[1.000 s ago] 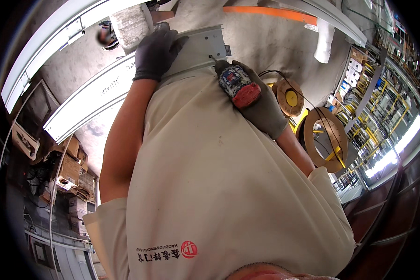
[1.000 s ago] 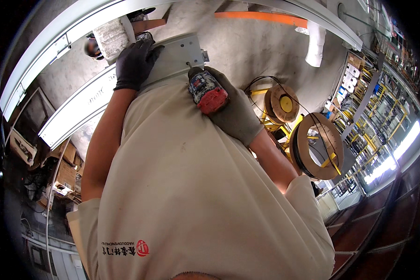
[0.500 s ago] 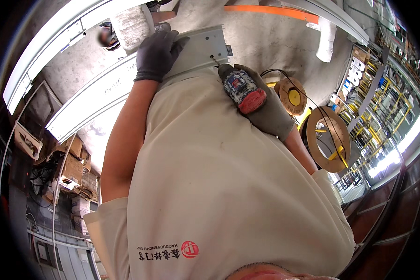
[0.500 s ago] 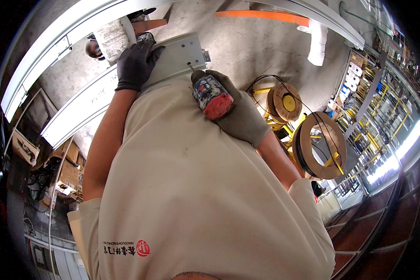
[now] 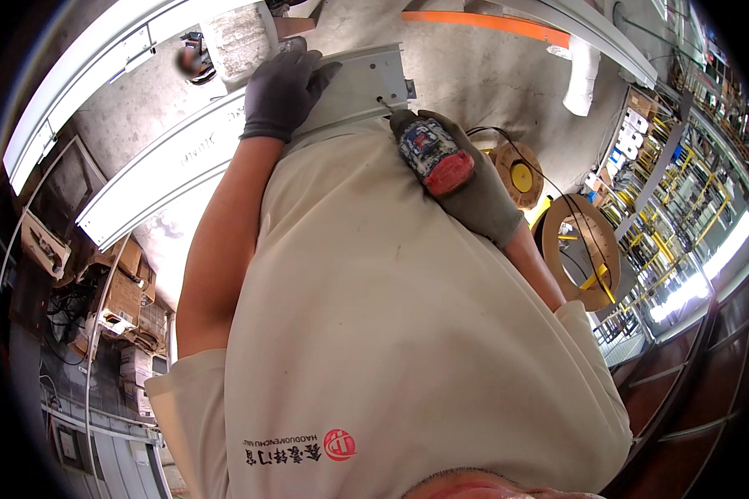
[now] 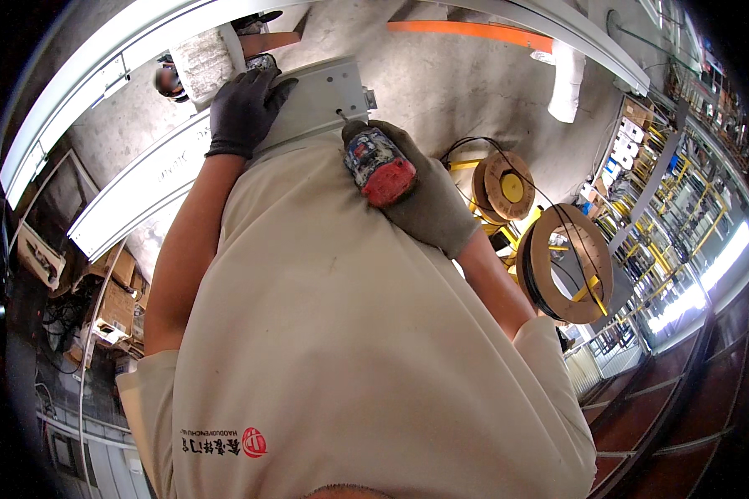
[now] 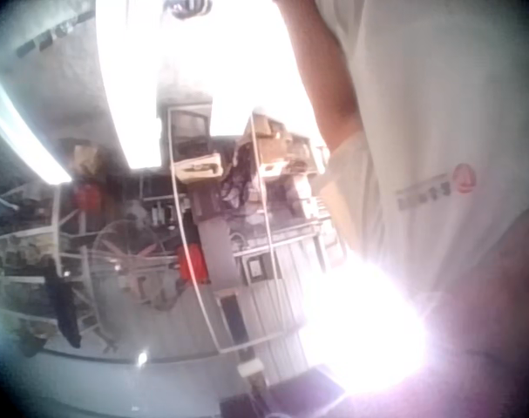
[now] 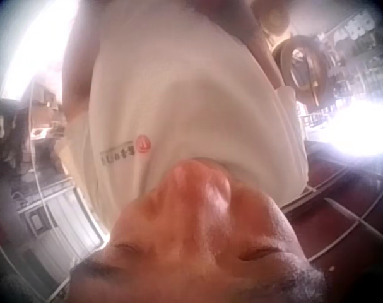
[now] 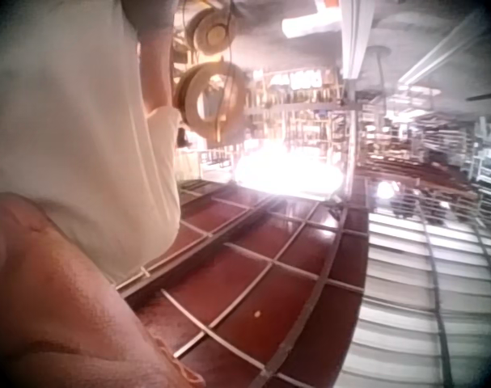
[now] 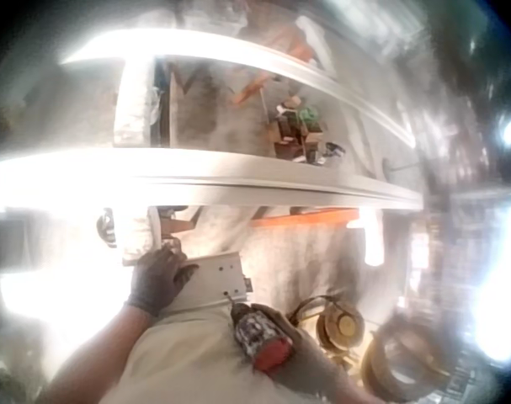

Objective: The person uses a cordless drill to fasten metal brackets onto long aluminum profiles. They repeatedly position the brackets, drill screws, and inspect the assembly. The person also uses a hammer to tap the components into alignment and moves the assembled frame sections around the workshop.

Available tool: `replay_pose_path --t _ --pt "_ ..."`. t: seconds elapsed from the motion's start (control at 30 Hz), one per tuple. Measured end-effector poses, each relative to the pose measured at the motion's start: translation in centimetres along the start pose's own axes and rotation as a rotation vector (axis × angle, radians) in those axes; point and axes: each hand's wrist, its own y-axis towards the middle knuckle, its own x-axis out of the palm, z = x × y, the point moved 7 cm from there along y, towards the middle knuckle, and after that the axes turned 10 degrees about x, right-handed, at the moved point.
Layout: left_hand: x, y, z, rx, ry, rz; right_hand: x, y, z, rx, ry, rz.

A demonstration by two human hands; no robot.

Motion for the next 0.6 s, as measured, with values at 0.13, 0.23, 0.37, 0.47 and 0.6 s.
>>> replay_pose_path --t 0.13,0.23,0.37,0.47,0.6 --pt "0.1 0.0 0.0 0.003 0.006 0.008 0.2 0.0 -0.2 -0.006 0.015 0.001" --pt "0.1 0.1 0.0 -0.006 -0.007 -0.012 0.3 0.0 -0.6 0.004 0.024 0.007" --pt "0.4 0.0 0.0 -0.016 0.014 -0.045 0.1 0.0 -1.2 -0.008 0.008 0.019" --pt "0.5 0.0 0.0 -0.029 0.018 -0.061 0.0 -0.1 -1.6 0.027 0.018 -0.007" --pt "0.7 0.0 -0.3 -0.038 0.012 -0.071 0.0 0.1 -1.0 0.09 -0.011 -0.021"
